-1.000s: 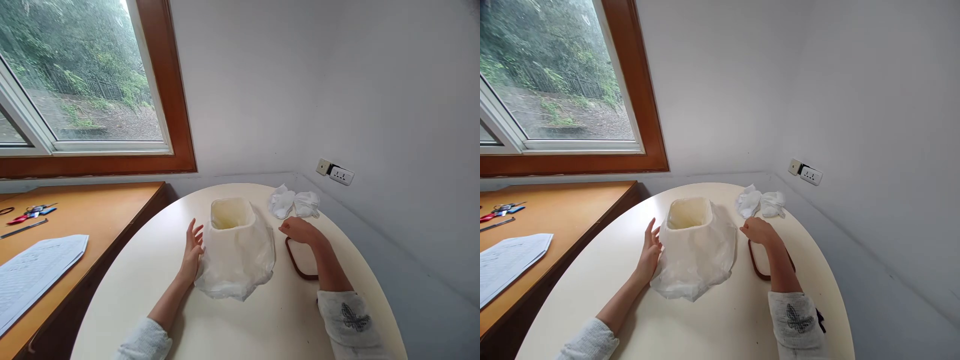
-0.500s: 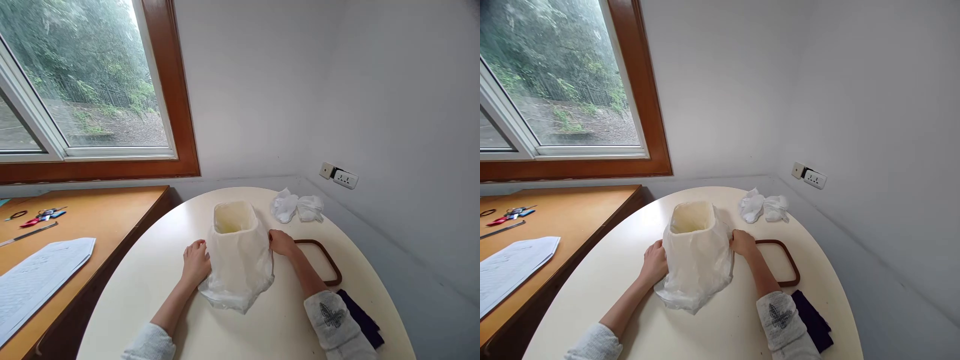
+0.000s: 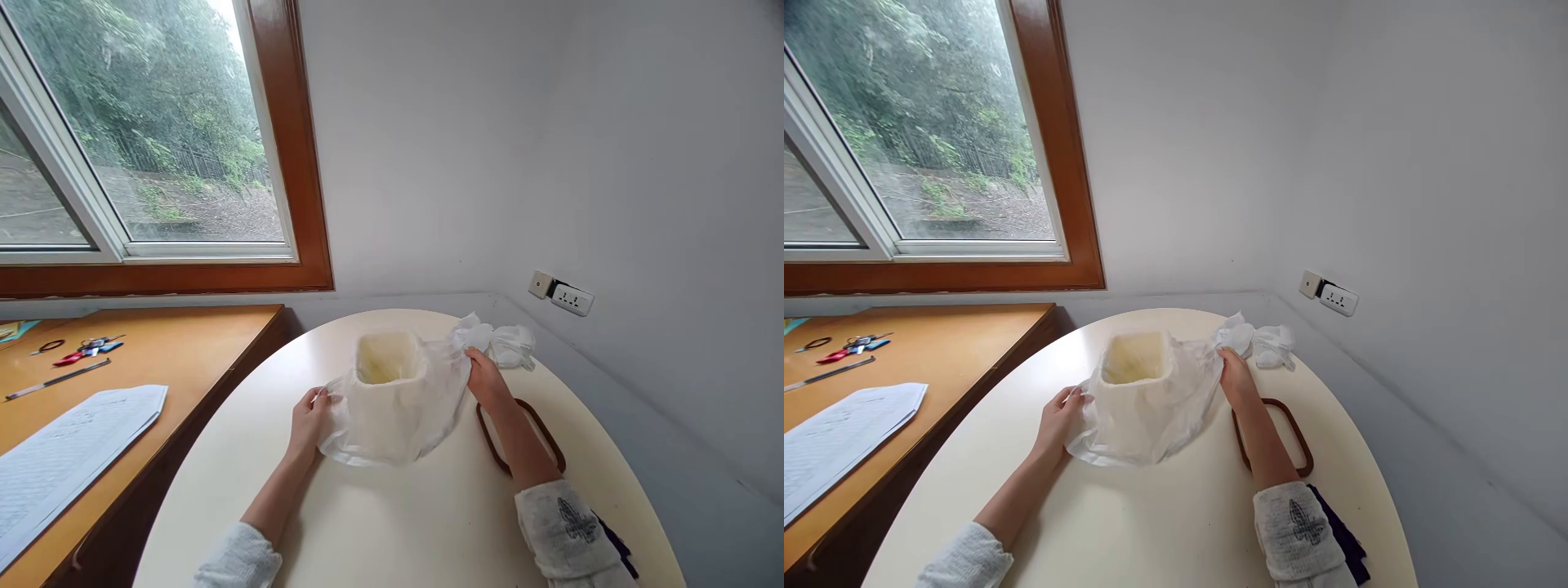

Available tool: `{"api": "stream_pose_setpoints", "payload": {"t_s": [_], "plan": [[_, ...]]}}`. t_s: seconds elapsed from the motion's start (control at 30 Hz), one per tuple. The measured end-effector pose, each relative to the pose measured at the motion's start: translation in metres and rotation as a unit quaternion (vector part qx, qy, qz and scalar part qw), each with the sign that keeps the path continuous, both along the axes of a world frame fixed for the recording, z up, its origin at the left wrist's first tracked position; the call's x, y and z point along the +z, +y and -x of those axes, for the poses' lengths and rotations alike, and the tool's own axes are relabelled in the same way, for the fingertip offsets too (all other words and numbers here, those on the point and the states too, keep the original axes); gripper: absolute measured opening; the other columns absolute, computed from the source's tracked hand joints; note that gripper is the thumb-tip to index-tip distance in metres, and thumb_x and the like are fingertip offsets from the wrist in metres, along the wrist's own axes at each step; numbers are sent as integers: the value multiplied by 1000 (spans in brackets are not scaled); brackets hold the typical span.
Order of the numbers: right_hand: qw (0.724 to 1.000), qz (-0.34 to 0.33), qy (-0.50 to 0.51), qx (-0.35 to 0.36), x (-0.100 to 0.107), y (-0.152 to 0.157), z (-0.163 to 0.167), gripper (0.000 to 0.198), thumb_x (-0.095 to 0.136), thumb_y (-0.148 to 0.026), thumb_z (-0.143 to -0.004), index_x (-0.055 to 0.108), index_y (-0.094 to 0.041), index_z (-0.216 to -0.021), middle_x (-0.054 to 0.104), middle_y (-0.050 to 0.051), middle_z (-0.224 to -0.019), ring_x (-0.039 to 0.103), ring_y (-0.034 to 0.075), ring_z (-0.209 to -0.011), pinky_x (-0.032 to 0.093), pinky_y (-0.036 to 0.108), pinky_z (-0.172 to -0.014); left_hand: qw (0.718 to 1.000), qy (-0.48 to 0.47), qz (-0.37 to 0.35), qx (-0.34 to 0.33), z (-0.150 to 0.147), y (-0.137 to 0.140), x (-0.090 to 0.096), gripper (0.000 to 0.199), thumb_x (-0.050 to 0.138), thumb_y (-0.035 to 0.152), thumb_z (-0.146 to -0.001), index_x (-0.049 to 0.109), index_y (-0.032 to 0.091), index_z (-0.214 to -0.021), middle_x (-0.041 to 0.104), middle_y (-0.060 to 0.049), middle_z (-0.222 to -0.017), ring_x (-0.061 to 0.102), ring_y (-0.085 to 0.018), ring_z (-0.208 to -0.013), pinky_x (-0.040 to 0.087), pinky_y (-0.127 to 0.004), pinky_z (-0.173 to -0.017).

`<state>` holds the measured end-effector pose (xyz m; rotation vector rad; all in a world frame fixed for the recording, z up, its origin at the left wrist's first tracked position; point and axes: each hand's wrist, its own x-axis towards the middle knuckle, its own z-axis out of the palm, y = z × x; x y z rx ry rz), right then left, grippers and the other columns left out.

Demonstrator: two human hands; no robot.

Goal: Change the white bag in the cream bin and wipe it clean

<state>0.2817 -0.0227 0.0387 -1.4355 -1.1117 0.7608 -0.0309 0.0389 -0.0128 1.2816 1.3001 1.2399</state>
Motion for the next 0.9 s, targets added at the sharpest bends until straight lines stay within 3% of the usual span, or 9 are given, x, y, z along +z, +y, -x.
{"api": "stream_pose_setpoints", "payload": {"t_s": [0.13, 0.27, 0.53, 0.73, 0.9], "plan": [[986, -50, 155, 40, 10, -3, 0, 38, 39, -48, -76, 55, -19, -94, 63, 7, -88, 58, 21, -79, 42, 31, -68, 994, -102, 43, 3, 3, -3, 13, 44, 62, 55, -61, 58, 16, -81, 67, -3, -70, 55, -13, -50, 44, -25, -49], [949, -54, 306, 51, 12, -4, 1, 21, 55, -41, -70, 57, -23, -81, 63, 0, -80, 56, 17, -71, 41, 28, -62, 983, -166, 81, 15, 6, -4, 21, 38, 66, 47, -59, 58, 16, -79, 65, 0, -64, 56, -13, -48, 45, -25, -49], [956, -51, 288, 7, 11, -3, 3, 21, 70, -34, -59, 55, -20, -60, 54, -4, -62, 49, 11, -60, 37, 23, -55, 964, -216, 157, -13, 9, 3, 28, 22, 59, 34, -75, 60, 12, -72, 60, -1, -53, 55, -14, -43, 44, -24, -43], [954, -90, 284, -44, 23, 14, 6, 22, 70, -37, -60, 57, -20, -67, 57, -3, -67, 50, 11, -61, 39, 21, -53, 956, -249, 142, -63, 7, 19, 65, 22, 52, 30, -83, 63, 13, -91, 64, -3, -60, 58, -14, -48, 48, -23, -47], [954, -117, 274, -41, 42, 13, 6, 25, 70, -40, -62, 57, -22, -74, 58, -4, -70, 50, 10, -60, 39, 19, -51, 953, -262, 107, -107, 9, 21, 101, 27, 49, 33, -85, 61, 15, -103, 66, -5, -68, 61, -15, -55, 50, -24, -50]]}}
